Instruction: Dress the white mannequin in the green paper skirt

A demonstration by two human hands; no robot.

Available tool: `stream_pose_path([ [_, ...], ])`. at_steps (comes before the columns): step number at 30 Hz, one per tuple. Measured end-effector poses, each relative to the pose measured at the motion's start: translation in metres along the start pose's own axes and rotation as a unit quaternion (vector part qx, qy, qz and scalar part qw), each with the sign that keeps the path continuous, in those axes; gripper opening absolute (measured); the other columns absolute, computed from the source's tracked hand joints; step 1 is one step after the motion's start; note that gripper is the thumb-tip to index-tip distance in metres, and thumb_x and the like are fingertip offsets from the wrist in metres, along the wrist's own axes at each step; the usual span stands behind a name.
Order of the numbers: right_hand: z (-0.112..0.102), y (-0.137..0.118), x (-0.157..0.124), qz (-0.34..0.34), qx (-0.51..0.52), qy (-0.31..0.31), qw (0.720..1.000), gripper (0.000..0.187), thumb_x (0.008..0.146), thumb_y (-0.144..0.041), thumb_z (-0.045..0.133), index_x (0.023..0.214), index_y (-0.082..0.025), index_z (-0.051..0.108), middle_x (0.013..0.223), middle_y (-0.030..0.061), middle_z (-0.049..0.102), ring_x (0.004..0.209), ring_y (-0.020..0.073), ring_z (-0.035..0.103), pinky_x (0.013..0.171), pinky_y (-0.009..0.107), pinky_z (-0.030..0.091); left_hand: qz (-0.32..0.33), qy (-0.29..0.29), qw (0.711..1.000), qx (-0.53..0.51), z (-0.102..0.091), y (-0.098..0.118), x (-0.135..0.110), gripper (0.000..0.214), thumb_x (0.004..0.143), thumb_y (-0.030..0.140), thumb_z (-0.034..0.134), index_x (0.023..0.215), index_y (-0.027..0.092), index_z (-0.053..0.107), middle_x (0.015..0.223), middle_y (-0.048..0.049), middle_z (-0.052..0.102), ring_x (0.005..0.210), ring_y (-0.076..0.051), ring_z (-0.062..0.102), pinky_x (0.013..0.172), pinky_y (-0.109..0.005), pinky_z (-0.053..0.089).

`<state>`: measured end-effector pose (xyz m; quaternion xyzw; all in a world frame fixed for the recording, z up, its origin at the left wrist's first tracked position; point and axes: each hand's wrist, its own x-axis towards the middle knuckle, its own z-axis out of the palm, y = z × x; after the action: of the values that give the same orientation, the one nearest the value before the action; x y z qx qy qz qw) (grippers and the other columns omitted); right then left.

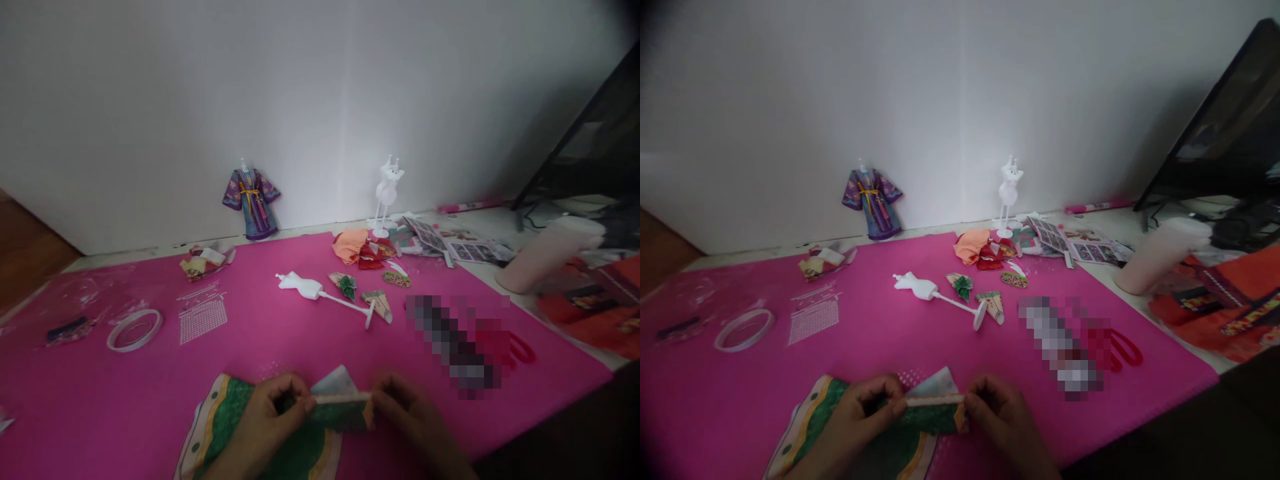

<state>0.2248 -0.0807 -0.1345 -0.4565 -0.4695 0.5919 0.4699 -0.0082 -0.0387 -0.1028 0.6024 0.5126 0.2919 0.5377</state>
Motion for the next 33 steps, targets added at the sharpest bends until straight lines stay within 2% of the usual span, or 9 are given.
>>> stream_pose_path([
  [4, -0.003, 0.002, -0.002, -0.001, -0.022, 0.004, 1.0, 0.028, 0.086, -0.043, 0.064, 0.072, -0.019, 0.061, 0.067, 0.0002, 0.063, 0.067, 0.0169, 0.058, 0.065, 0.028, 0.043, 0.006, -0.018, 1.0, -0.018, 0.0, 0.0, -0.001, 0.02, 0.068, 0.035, 0.058, 0.059, 0.019, 0.052, 0.055, 0.0052, 0.041, 0.055, -0.012, 0.037, 0.053, -0.023, 0.028],
  [10, -0.008, 0.011, -0.002, -0.002, -0.032, 0.026, 0.999, 0.023, 0.08, -0.039, 0.07, 0.072, -0.019, 0.063, 0.069, -0.0007, 0.061, 0.068, 0.017, 0.057, 0.064, 0.026, 0.043, -0.004, -0.011, 1.0, -0.023, -0.001, 0.002, 0.0, 0.019, 0.067, 0.035, 0.057, 0.059, 0.019, 0.052, 0.055, 0.0056, 0.041, 0.055, -0.011, 0.035, 0.053, -0.023, 0.027],
  [17, -0.006, 0.008, 0.0, -0.008, -0.024, 0.035, 0.999, 0.021, 0.078, -0.036, 0.071, 0.07, -0.019, 0.062, 0.068, -0.0017, 0.059, 0.066, 0.0156, 0.055, 0.062, 0.024, 0.042, -0.009, -0.008, 1.0, -0.02, -0.003, 0.001, 0.001, 0.019, 0.067, 0.035, 0.056, 0.059, 0.019, 0.052, 0.055, 0.0061, 0.04, 0.054, -0.011, 0.033, 0.053, -0.024, 0.026],
  [27, -0.009, 0.007, -0.002, -0.02, -0.053, 0.02, 0.998, 0.023, 0.083, -0.039, 0.064, 0.072, -0.019, 0.064, 0.07, -0.0012, 0.058, 0.069, 0.0162, 0.054, 0.064, 0.025, 0.042, -0.01, -0.011, 1.0, -0.028, -0.004, 0.001, 0.002, 0.02, 0.066, 0.036, 0.055, 0.058, 0.019, 0.051, 0.054, 0.0063, 0.039, 0.054, -0.011, 0.033, 0.053, -0.024, 0.026],
  [33, -0.009, 0.009, -0.001, -0.022, -0.032, 0.018, 0.999, 0.022, 0.078, -0.039, 0.07, 0.074, -0.018, 0.065, 0.07, -0.0012, 0.06, 0.068, 0.016, 0.055, 0.063, 0.024, 0.042, -0.008, -0.007, 0.999, -0.031, -0.004, -0.001, 0.004, 0.019, 0.067, 0.036, 0.056, 0.058, 0.019, 0.052, 0.054, 0.0064, 0.041, 0.053, -0.011, 0.035, 0.053, -0.024, 0.027],
])
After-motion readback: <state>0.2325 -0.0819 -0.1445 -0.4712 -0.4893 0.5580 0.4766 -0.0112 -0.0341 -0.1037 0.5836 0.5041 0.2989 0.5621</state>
